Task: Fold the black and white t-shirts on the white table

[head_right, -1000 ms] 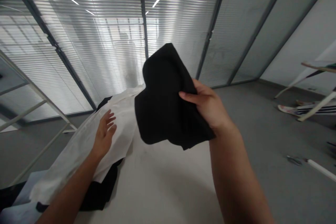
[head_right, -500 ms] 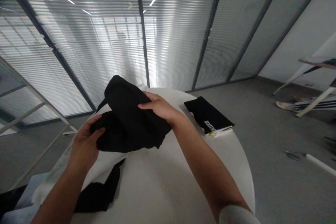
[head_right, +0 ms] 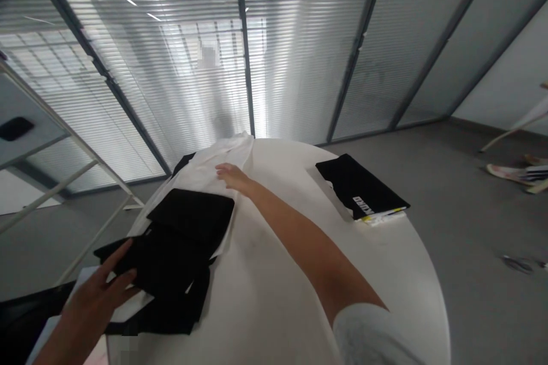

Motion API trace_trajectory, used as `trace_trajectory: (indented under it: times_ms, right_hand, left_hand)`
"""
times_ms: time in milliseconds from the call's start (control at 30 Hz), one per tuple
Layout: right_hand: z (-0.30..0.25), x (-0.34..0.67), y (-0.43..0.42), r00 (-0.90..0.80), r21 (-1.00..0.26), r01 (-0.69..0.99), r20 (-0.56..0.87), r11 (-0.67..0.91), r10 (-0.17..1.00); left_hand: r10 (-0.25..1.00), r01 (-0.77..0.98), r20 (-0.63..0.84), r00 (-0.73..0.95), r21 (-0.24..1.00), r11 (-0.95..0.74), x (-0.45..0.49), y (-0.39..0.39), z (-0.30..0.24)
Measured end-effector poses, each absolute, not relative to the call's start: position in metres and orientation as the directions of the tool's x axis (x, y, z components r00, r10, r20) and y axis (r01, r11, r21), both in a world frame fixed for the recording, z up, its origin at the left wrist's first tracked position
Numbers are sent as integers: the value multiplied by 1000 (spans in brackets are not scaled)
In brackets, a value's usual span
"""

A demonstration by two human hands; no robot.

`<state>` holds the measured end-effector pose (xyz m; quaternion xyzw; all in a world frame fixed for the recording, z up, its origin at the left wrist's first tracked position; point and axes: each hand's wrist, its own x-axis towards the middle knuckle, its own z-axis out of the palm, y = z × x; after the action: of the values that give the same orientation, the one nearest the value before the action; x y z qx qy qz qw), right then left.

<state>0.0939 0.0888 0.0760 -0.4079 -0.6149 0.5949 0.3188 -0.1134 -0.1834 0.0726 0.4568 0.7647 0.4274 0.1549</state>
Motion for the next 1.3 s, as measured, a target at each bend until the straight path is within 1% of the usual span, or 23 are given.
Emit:
trace_trajectory:
  times_ms: [33,67,133,167,233,300,367,467,533,600,633,667,733,800,833,900,933,1000,1067,1133,1167,1233,1300]
  right_hand:
    - [70,98,85,-453,-984,159,1,82,891]
    - [67,103,80,-476,-954,192,115,231,872]
    - [67,112,67,-626,-814,227,298,534,721]
    - [69,116,59,-723,-716,235,323,658,610]
    - [73,119,42,-861,-529,267,244,806,446]
    - [73,118,30,-905,-399,334,117,854,408]
    - [68,115,24,-902,-326,395,36,859,429]
    - [57,114,30,-902,-318,393,48,863,429]
    - [51,116,39,-914,-402,317,113,859,391]
    - [47,117,50,-906,-556,211,197,804,375]
    - [45,117,54,-883,-648,164,240,743,404]
    - [43,115,58,-842,-740,124,275,662,464]
    - [36,109,65,-696,-891,75,275,448,664]
    - [27,103,70,-490,-975,66,152,211,858]
    - [23,101,72,-387,-991,77,72,110,919]
    - [15,104,75,-230,-989,140,4,37,973]
    - [13,108,75,-195,-974,201,59,99,979]
    - [13,120,74,-265,-842,370,310,393,913]
    - [19,131,70,-497,-521,464,517,716,698]
    - [25,135,63,-696,-206,424,549,882,463]
    - [28,134,59,-757,-99,384,536,918,374]
    - [31,128,52,-830,32,293,505,956,237]
    - [30,120,46,-875,92,202,465,975,137]
  left_hand:
    - [848,715,221,-482,659,234,-121,-185,66]
    - [846,763,251,-471,597,248,-127,-186,63]
    - [827,840,333,-452,472,268,-136,-184,64]
    - [805,867,391,-446,411,281,-137,-181,68]
    - [769,928,520,-372,227,295,-133,-168,77]
    - [772,957,569,-283,110,270,-124,-148,81]
    - [815,971,528,-240,109,214,-114,-126,77]
    - [801,974,555,-225,130,184,-103,-98,57]
    - [751,978,627,-207,142,151,-101,-89,40]
    - [709,983,681,-182,149,110,-102,-86,27]
    - [699,985,694,-171,145,97,-103,-86,23]
    - [711,988,687,-151,132,82,-104,-87,20]
    - [789,995,608,-87,96,36,-105,-88,17]
    - [882,996,472,-13,82,-29,-103,-88,15]
    - [908,995,419,8,86,-48,-103,-87,14]
    - [927,994,375,11,93,-49,-102,-85,13]
    - [930,995,367,9,91,-45,-102,-85,12]
    - [934,995,358,10,86,-43,-102,-84,12]
    - [938,995,347,9,87,-42,-102,-84,12]
    - [941,995,338,6,88,-38,-101,-85,14]
    - [942,996,335,4,87,-35,-101,-86,15]
    - [943,997,332,-3,79,-24,-100,-87,16]
    - [944,998,330,-13,69,-10,-99,-87,17]
